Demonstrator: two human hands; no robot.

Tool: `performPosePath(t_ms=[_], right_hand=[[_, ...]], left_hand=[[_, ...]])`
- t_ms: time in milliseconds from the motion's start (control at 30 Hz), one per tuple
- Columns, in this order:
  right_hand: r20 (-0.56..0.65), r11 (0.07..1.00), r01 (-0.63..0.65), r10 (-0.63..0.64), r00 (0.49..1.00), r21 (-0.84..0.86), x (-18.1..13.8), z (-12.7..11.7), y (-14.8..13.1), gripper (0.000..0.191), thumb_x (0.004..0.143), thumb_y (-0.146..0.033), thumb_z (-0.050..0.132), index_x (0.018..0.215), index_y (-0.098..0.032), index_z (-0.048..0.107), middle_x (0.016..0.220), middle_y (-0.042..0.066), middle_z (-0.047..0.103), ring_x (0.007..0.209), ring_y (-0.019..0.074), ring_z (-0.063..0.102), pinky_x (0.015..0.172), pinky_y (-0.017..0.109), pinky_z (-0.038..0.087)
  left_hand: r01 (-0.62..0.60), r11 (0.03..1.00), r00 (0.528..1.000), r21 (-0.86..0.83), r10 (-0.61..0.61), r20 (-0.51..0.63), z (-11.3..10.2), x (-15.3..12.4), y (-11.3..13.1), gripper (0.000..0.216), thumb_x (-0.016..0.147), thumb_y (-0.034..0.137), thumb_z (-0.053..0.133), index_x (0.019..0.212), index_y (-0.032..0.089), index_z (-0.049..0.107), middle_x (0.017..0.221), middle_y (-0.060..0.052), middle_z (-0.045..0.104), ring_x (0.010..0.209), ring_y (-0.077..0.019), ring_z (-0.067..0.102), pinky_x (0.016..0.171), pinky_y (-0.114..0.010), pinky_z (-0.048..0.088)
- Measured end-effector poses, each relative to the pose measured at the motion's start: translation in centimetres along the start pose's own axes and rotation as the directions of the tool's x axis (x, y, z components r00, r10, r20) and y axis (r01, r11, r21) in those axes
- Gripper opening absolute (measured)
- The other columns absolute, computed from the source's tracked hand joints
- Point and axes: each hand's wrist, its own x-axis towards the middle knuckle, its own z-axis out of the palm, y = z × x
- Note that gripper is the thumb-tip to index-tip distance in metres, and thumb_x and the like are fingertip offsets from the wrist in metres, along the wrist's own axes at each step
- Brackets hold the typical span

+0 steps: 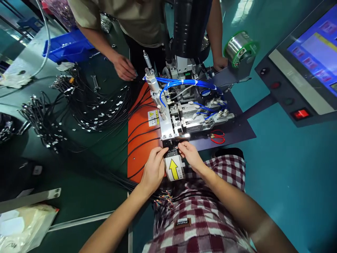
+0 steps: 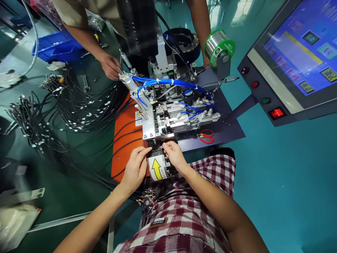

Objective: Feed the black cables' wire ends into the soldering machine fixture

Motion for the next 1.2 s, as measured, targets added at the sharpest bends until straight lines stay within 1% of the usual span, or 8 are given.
performPosePath(t_ms=[200,433,533,667,800,933,1067,1200], right_hand=[[0.002,1.0,0.009,-0.009,1.0,-0.024,0.1,-0.2,0.0,0.039,0.073,-0.053,0.065,0.068,-0.018,0.05,0.057,-0.007,0.047,0.047,0.0067,0.037,0.048,0.022,0.03],[-0.005,0.998,0.028,-0.029,1.0,-0.061,0.3,-0.2,0.3,0.036,0.076,-0.051,0.064,0.069,-0.018,0.049,0.057,-0.007,0.045,0.048,0.0069,0.038,0.049,0.023,0.031],[-0.015,0.997,0.031,-0.032,0.999,-0.074,0.5,-0.3,0.4,0.038,0.075,-0.053,0.065,0.069,-0.018,0.052,0.058,-0.006,0.047,0.048,0.0071,0.04,0.048,0.023,0.032],[-0.073,0.994,0.039,-0.047,0.996,-0.105,-0.2,-2.1,0.6,0.042,0.079,-0.059,0.059,0.077,-0.017,0.058,0.064,-0.003,0.055,0.048,0.0076,0.044,0.049,0.023,0.034],[-0.179,0.991,0.036,-0.059,0.982,-0.126,-2.7,-6.0,1.1,0.045,0.079,-0.062,0.058,0.081,-0.017,0.058,0.065,-0.003,0.055,0.048,0.0078,0.044,0.047,0.023,0.033],[-0.261,0.994,0.0,-0.029,0.965,-0.11,-5.0,-9.0,2.4,0.045,0.077,-0.062,0.06,0.08,-0.017,0.058,0.063,-0.003,0.053,0.047,0.008,0.043,0.045,0.023,0.031],[-0.289,0.996,-0.028,0.003,0.957,-0.083,-6.1,-9.8,3.1,0.043,0.078,-0.06,0.061,0.081,-0.017,0.058,0.064,-0.002,0.053,0.049,0.0081,0.044,0.045,0.022,0.031],[-0.286,0.997,-0.04,0.018,0.958,-0.072,-6.8,-10.1,2.4,0.039,0.079,-0.056,0.063,0.083,-0.017,0.059,0.068,-0.002,0.054,0.052,0.0078,0.044,0.048,0.022,0.034]], left_hand=[[0.206,0.926,0.977,0.316,-0.215,-0.007,-1.3,-3.6,0.2,0.05,0.094,0.02,0.039,0.144,0.019,0.035,0.13,-0.016,0.048,0.12,-0.0297,0.046,0.099,-0.052,0.042],[0.003,0.904,0.998,0.428,-0.033,0.061,-1.6,-3.6,-3.0,0.049,0.094,0.019,0.04,0.143,0.021,0.039,0.137,-0.015,0.048,0.126,-0.0297,0.045,0.101,-0.047,0.045],[-0.004,0.894,0.998,0.448,-0.028,0.064,-1.7,-3.6,-3.6,0.048,0.095,0.02,0.039,0.143,0.02,0.04,0.137,-0.015,0.049,0.126,-0.0294,0.045,0.102,-0.045,0.045],[0.025,0.894,0.996,0.447,-0.059,0.062,-1.7,-3.9,-3.3,0.047,0.096,0.022,0.036,0.142,0.019,0.042,0.138,-0.014,0.049,0.127,-0.029,0.045,0.103,-0.043,0.044],[0.058,0.908,0.993,0.414,-0.094,0.067,-1.9,-3.8,-3.1,0.047,0.096,0.023,0.035,0.142,0.02,0.042,0.138,-0.012,0.049,0.127,-0.0279,0.045,0.104,-0.043,0.043],[0.078,0.918,0.993,0.388,-0.106,0.051,-2.1,-0.9,-4.1,0.046,0.097,0.024,0.033,0.141,0.013,0.041,0.143,-0.015,0.044,0.131,-0.0275,0.041,0.11,-0.044,0.038],[0.045,0.946,0.998,0.321,-0.055,0.021,-3.3,2.7,-4.9,0.041,0.096,0.024,0.031,0.13,0.01,0.05,0.136,-0.016,0.05,0.129,-0.0269,0.044,0.111,-0.044,0.036],[-0.056,0.987,0.987,0.15,0.032,0.157,-6.4,1.3,-3.1,0.03,0.096,0.021,0.035,0.118,0.018,0.055,0.118,-0.009,0.059,0.109,-0.0191,0.056,0.097,-0.034,0.046]])
